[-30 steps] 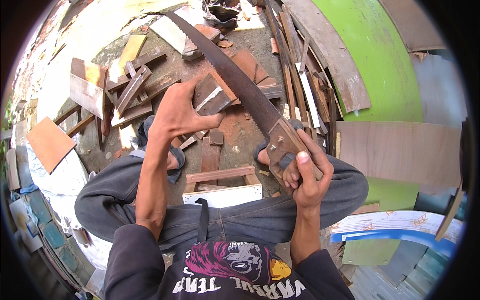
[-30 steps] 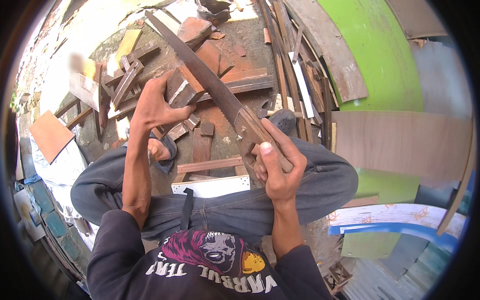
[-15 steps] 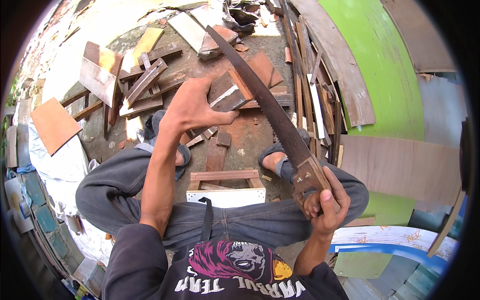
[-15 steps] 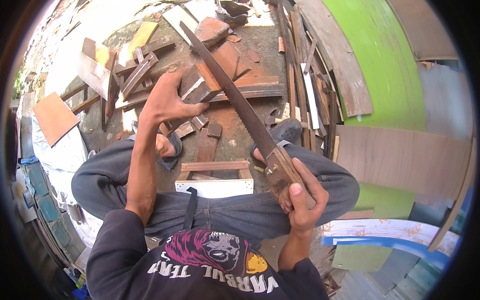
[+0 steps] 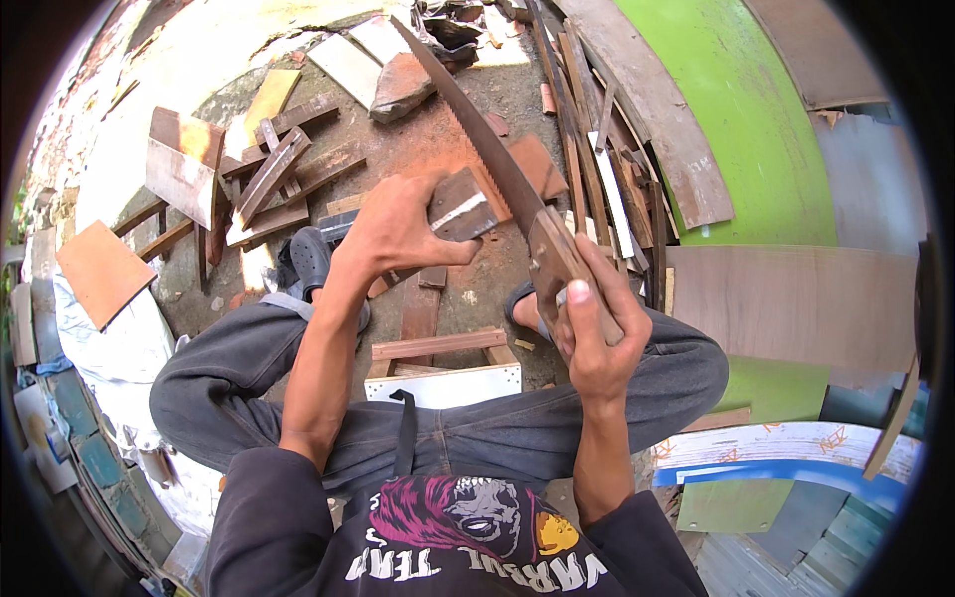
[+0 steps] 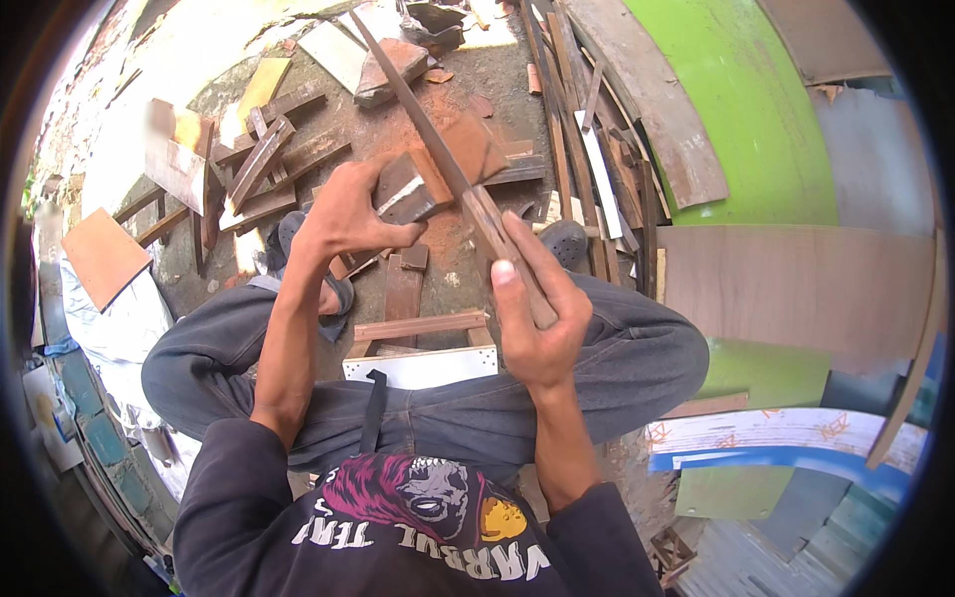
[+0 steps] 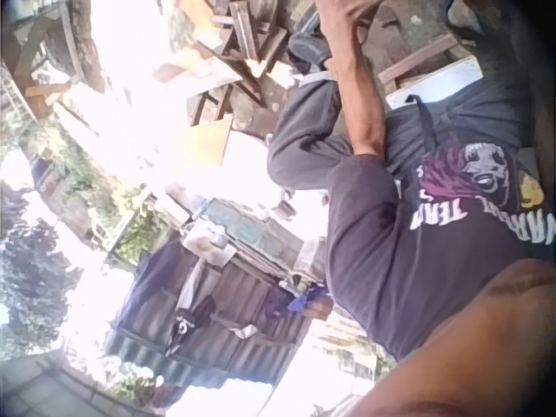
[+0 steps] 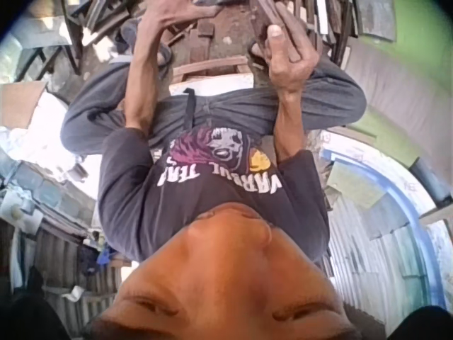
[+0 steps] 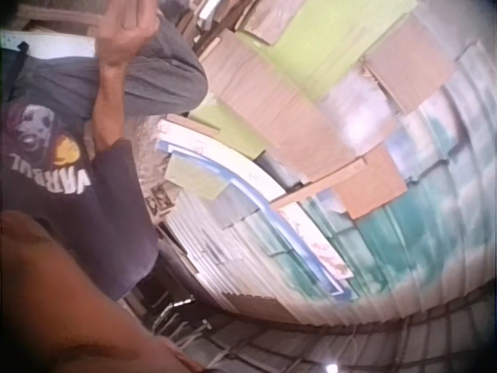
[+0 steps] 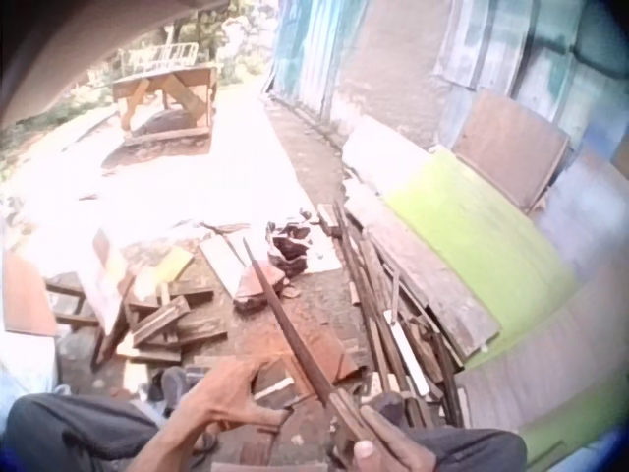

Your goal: The person sits on the ground and uses a hand saw to cut a small piece of wood. They hold the wood with one hand and saw with the other, then inspect the cut piece and place it aside.

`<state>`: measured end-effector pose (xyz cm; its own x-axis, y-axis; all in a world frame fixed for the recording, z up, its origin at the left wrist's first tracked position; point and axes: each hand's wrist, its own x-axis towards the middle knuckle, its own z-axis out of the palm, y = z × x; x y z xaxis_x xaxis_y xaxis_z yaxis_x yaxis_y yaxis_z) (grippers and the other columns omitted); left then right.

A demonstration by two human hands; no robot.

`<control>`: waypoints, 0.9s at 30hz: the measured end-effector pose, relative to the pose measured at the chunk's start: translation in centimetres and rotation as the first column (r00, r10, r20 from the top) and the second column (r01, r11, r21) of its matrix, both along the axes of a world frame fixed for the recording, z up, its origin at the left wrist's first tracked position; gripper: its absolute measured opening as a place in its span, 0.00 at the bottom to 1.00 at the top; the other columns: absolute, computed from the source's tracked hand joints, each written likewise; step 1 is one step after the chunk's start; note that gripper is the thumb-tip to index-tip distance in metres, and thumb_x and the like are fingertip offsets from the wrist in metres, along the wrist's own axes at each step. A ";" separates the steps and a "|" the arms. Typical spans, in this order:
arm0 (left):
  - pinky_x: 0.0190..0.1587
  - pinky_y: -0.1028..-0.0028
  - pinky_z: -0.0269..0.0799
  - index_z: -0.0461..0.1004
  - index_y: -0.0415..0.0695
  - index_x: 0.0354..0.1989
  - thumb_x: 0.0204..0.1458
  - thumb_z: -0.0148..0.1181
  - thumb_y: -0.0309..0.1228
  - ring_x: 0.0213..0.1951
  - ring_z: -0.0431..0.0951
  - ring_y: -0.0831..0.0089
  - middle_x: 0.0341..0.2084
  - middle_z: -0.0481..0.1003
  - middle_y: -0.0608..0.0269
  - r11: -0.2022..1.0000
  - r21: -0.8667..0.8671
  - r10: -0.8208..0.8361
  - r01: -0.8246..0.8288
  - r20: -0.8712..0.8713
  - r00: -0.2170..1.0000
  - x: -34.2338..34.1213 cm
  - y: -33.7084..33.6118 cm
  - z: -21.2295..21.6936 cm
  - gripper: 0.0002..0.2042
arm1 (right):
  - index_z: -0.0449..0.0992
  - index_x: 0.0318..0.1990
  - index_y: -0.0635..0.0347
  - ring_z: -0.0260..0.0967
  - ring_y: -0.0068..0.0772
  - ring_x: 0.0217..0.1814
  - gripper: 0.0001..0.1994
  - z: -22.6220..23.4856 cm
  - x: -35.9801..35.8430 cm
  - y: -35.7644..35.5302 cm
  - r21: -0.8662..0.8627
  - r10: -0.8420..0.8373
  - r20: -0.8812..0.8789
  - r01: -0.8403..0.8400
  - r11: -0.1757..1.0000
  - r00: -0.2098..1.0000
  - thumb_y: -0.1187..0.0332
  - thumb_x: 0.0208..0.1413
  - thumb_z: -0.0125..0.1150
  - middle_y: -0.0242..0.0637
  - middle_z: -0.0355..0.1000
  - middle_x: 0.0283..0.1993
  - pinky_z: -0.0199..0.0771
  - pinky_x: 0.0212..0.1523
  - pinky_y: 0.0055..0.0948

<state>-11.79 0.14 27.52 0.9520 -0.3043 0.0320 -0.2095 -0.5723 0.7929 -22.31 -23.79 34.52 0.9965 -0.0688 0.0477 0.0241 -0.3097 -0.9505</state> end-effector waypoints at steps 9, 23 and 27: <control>0.33 0.63 0.76 0.78 0.34 0.40 0.31 0.68 0.47 0.25 0.81 0.59 0.24 0.79 0.48 1.000 0.008 0.008 -0.008 0.030 1.000 -0.2 0.0 0.1 0.30 | 0.74 0.59 0.73 0.79 0.31 0.46 0.20 1.4 0.7 0.9 -0.080 0.046 0.083 -0.039 0.996 0.995 0.73 0.61 0.58 0.51 0.80 0.50 0.76 0.48 0.25; 0.37 0.62 0.78 0.77 0.34 0.45 0.32 0.69 0.45 0.29 0.82 0.57 0.26 0.80 0.47 0.998 -0.044 -0.042 0.040 -0.038 0.998 0.6 1.7 1.8 0.32 | 0.74 0.59 0.74 0.78 0.34 0.51 0.20 1.1 -2.9 -2.0 -0.065 0.063 0.124 -0.056 0.996 0.990 0.74 0.60 0.60 0.56 0.79 0.51 0.76 0.52 0.29; 0.40 0.62 0.77 0.77 0.33 0.47 0.31 0.70 0.45 0.32 0.82 0.51 0.29 0.80 0.42 0.995 0.036 -0.098 0.097 0.031 0.995 -0.9 -1.5 1.0 0.34 | 0.75 0.59 0.71 0.78 0.31 0.44 0.19 0.7 2.7 1.0 -0.089 -0.027 0.233 0.048 0.995 0.972 0.72 0.62 0.59 0.52 0.79 0.51 0.77 0.48 0.27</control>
<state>-12.73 -1.36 28.48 0.9164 -0.3970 0.0507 -0.2914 -0.5749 0.7646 -19.66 -22.77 35.25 0.9543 -0.0902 0.2849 0.2269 -0.4016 -0.8872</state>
